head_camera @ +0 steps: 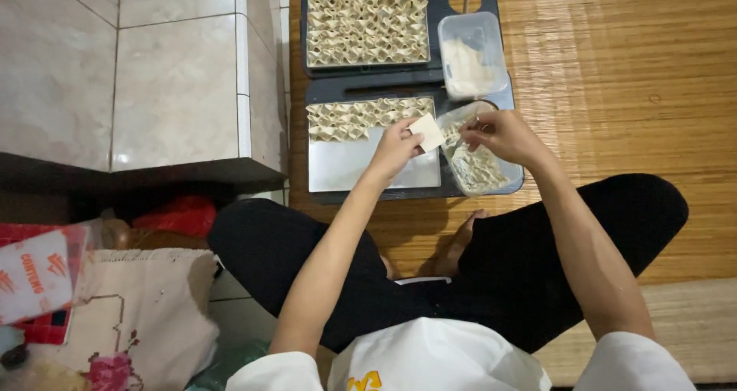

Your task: The person prepares dumplings by hand, taking a square wrapper, using a fork to place filling from a container onto the wrapper, and then folding and pinching the wrapper into a four-pointed star shape.

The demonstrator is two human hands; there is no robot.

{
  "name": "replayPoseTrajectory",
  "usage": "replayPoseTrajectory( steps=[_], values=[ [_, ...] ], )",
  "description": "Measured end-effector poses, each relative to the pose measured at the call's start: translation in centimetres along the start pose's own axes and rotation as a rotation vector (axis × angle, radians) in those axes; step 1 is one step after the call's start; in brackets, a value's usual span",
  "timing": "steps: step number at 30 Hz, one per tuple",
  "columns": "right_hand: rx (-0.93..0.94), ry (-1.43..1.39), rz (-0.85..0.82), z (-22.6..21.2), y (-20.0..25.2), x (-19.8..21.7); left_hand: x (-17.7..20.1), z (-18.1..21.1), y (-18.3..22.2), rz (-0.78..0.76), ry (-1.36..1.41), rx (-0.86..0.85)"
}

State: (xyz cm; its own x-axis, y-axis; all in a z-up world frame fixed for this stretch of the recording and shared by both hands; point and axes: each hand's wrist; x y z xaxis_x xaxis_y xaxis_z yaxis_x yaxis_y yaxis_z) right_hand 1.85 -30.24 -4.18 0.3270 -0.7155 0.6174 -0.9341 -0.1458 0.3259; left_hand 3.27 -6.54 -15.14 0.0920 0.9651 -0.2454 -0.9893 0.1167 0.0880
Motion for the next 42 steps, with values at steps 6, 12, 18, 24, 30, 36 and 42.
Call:
replayPoseTrajectory(
  steps=[6, 12, 18, 24, 30, 36, 42],
  values=[
    [0.058, 0.162, 0.145, 0.3, 0.3, 1.1, -1.1, -4.8, -1.2, -0.061, -0.083, 0.029],
    [0.324, 0.251, 0.285, 1.8, 0.2, 1.9, -3.5, 4.1, 1.3, -0.101, -0.146, 0.177],
    [0.4, 0.12, 0.516, 2.3, 0.9, 2.4, -3.8, 2.5, 0.6, -0.127, -0.127, 0.167],
    [0.314, 0.234, 0.576, 3.8, -0.3, 1.3, -3.9, 1.1, -0.2, -0.125, -0.14, 0.171],
    [0.142, 0.228, 0.52, 3.2, -0.1, 1.3, -4.5, 2.7, 0.1, -0.127, -0.207, 0.207],
    [0.208, 0.152, 0.488, 3.7, -0.5, 1.1, -4.3, 2.3, 0.1, -0.138, -0.161, 0.182],
    [0.23, 0.124, 0.5, 4.6, -0.8, 1.1, -4.2, 1.7, -0.2, -0.133, -0.181, 0.182]
  ],
)
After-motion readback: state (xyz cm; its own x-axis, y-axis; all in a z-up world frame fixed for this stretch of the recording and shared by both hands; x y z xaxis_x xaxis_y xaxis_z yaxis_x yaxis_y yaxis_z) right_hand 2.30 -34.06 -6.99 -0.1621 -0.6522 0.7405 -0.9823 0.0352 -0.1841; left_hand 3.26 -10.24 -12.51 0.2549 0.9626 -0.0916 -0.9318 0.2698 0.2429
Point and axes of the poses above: each hand's wrist, its own y-axis away from the middle knuckle, its own x-axis out of the back of the hand, z = x × y, and after that the axes turned 14 degrees about -x, right-handed
